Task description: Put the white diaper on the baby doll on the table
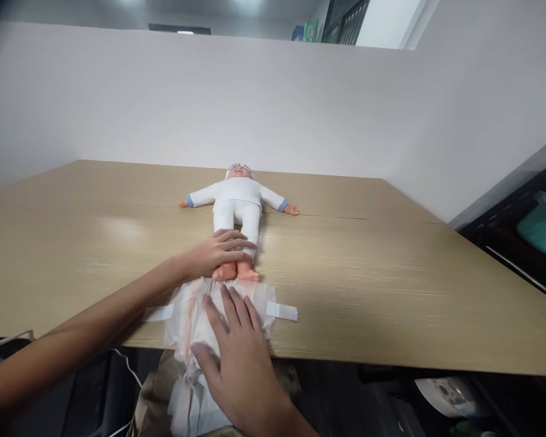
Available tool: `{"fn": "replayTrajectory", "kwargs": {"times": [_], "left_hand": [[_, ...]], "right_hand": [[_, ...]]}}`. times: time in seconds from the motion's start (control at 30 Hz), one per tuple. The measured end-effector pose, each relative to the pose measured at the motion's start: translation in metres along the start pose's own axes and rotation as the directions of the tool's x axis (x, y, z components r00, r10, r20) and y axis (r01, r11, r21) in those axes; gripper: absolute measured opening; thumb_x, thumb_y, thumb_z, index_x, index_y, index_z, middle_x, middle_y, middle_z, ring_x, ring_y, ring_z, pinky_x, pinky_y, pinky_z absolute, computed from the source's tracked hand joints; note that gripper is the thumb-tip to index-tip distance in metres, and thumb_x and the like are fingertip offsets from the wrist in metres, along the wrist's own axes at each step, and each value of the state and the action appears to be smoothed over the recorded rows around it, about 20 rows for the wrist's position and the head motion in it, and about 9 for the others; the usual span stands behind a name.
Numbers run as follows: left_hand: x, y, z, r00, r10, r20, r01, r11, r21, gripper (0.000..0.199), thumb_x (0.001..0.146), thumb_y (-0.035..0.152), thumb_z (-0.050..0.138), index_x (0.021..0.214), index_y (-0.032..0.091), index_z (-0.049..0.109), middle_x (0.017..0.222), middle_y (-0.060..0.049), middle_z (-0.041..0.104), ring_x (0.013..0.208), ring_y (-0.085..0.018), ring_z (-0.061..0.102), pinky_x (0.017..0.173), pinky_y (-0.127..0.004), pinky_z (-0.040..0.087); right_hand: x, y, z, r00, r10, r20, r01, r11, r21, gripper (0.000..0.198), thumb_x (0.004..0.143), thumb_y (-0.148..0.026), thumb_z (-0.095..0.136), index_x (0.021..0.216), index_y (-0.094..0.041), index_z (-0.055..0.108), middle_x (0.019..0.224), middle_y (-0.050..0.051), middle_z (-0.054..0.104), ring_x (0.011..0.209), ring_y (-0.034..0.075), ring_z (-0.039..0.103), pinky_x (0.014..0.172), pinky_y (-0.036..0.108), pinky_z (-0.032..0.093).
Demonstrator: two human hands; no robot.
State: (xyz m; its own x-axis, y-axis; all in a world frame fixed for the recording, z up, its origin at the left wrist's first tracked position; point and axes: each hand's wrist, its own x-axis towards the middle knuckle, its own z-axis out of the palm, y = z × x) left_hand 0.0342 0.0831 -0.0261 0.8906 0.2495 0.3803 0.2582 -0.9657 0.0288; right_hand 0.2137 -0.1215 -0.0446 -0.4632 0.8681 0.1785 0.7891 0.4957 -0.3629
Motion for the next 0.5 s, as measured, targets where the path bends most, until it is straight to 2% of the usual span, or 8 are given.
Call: {"fn": "replayTrajectory", "kwargs": {"times": [0.13,0.2,0.3,0.37,0.5], "left_hand": [[0.009,0.0,-0.014,0.999,-0.035,-0.027,0.031,0.988,-0.153,0.032,0.107,0.04,0.063,0.137,0.028,0.07,0.152,-0.009,0.07,0.138,-0.036,0.058,0.118,-0.054,0.043],[0.016,0.0,-0.032,0.998,-0.056,-0.023,0.048,0.966,-0.254,0.032,0.106,0.036,0.062,0.136,0.029,0.07,0.148,-0.008,0.072,0.135,-0.033,0.06,0.118,-0.052,0.043],[0.028,-0.004,-0.063,0.991,-0.105,-0.081,0.067,0.925,-0.374,0.03,0.105,0.03,0.061,0.133,0.028,0.071,0.139,-0.007,0.076,0.13,-0.028,0.063,0.118,-0.049,0.044],[0.036,-0.009,-0.081,0.981,-0.169,-0.095,0.114,0.899,-0.424,0.031,0.102,0.031,0.067,0.132,0.027,0.072,0.134,-0.006,0.077,0.127,-0.027,0.065,0.115,-0.046,0.047],[0.046,-0.019,-0.102,0.953,-0.291,-0.085,0.208,0.831,-0.516,0.045,0.091,0.039,0.085,0.131,0.022,0.073,0.128,-0.008,0.077,0.118,-0.026,0.069,0.1,-0.039,0.054]], "right_hand": [[0.008,0.006,-0.005,0.999,-0.016,0.032,0.015,0.999,0.05,0.073,0.11,-0.058,0.057,0.175,-0.032,0.037,0.184,0.006,0.028,0.17,0.036,0.028,0.135,0.066,0.037],[0.016,0.009,-0.008,0.998,-0.009,0.057,0.005,0.998,0.065,0.072,0.109,-0.06,0.058,0.173,-0.032,0.042,0.184,0.006,0.028,0.17,0.037,0.029,0.135,0.068,0.035],[0.031,0.015,-0.012,0.996,-0.011,0.091,0.005,0.998,0.066,0.068,0.11,-0.055,0.058,0.172,-0.032,0.043,0.184,0.007,0.027,0.172,0.035,0.024,0.138,0.069,0.028],[0.042,0.02,-0.013,0.993,-0.028,0.11,0.021,0.998,0.062,0.067,0.111,-0.053,0.057,0.173,-0.03,0.042,0.184,0.007,0.028,0.173,0.032,0.021,0.14,0.066,0.024],[0.072,0.038,-0.011,0.992,0.0,0.128,-0.002,1.0,0.019,0.069,0.112,-0.054,0.056,0.174,-0.026,0.04,0.184,0.009,0.029,0.173,0.032,0.019,0.141,0.064,0.019]]}}
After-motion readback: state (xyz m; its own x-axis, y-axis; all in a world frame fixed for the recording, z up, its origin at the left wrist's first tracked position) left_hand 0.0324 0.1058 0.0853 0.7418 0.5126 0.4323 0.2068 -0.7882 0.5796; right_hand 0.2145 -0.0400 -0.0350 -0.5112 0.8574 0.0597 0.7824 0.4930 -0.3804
